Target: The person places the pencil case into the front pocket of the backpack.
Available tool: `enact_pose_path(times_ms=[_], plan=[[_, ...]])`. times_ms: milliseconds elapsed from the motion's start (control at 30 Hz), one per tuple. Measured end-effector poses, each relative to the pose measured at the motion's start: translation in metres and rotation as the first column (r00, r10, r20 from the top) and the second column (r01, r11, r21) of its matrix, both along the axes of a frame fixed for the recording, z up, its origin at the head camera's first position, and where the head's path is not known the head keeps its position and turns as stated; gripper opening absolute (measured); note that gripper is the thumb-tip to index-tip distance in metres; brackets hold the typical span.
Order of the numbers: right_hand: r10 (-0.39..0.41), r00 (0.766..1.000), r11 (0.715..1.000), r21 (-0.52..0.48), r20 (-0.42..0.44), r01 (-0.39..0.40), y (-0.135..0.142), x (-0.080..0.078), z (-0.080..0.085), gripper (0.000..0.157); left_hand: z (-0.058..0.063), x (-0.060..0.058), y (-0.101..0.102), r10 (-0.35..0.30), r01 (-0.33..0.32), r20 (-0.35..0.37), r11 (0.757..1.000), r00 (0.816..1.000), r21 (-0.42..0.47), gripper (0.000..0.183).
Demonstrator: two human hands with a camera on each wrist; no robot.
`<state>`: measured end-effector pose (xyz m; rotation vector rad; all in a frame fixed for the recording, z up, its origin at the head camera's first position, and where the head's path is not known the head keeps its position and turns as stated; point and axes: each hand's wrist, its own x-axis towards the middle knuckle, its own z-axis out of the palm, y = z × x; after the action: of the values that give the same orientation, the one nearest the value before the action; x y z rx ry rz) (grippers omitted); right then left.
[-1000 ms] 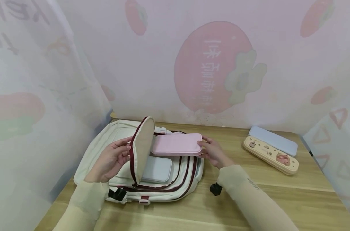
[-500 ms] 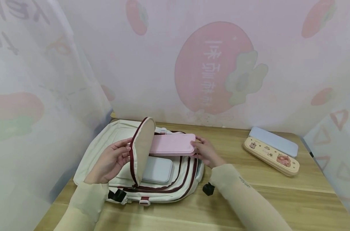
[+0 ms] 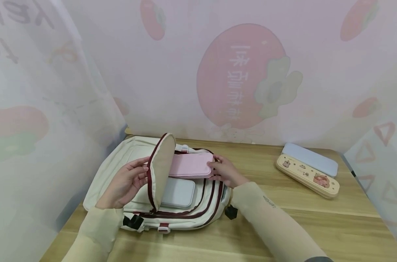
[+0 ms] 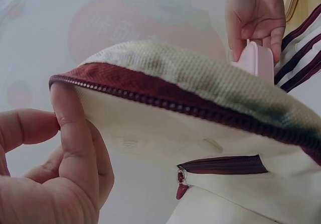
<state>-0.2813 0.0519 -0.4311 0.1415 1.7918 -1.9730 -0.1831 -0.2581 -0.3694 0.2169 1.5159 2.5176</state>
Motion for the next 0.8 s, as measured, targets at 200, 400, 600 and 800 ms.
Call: enact_pose_path(times_ms=[200,400,600,800], plan=[[0.091,0.996,0.991,0.092,0.017,-0.093,-0.004,-0.007,0.001,0.063,0.001,0.001,0.0,0.003,-0.003,0.0,1.0,1.0,-0.005,0.036],[0.068,0.998,0.991,0.114,-0.006,-0.067,-0.013,-0.007,0.0,0.059,0.001,0.0,0.0,-0.001,0.001,-0.003,1.0,1.0,-0.02,0.033],[0.076,0.997,0.991,0.117,-0.03,-0.072,-0.024,-0.008,-0.003,0.056,0.001,0.0,0.0,0.006,-0.006,0.005,1.0,1.0,-0.024,0.033],[0.081,0.996,0.99,0.117,-0.039,-0.076,-0.032,-0.007,-0.004,0.056,0.001,0.0,0.001,0.011,-0.011,0.016,1.0,1.0,-0.019,0.033]])
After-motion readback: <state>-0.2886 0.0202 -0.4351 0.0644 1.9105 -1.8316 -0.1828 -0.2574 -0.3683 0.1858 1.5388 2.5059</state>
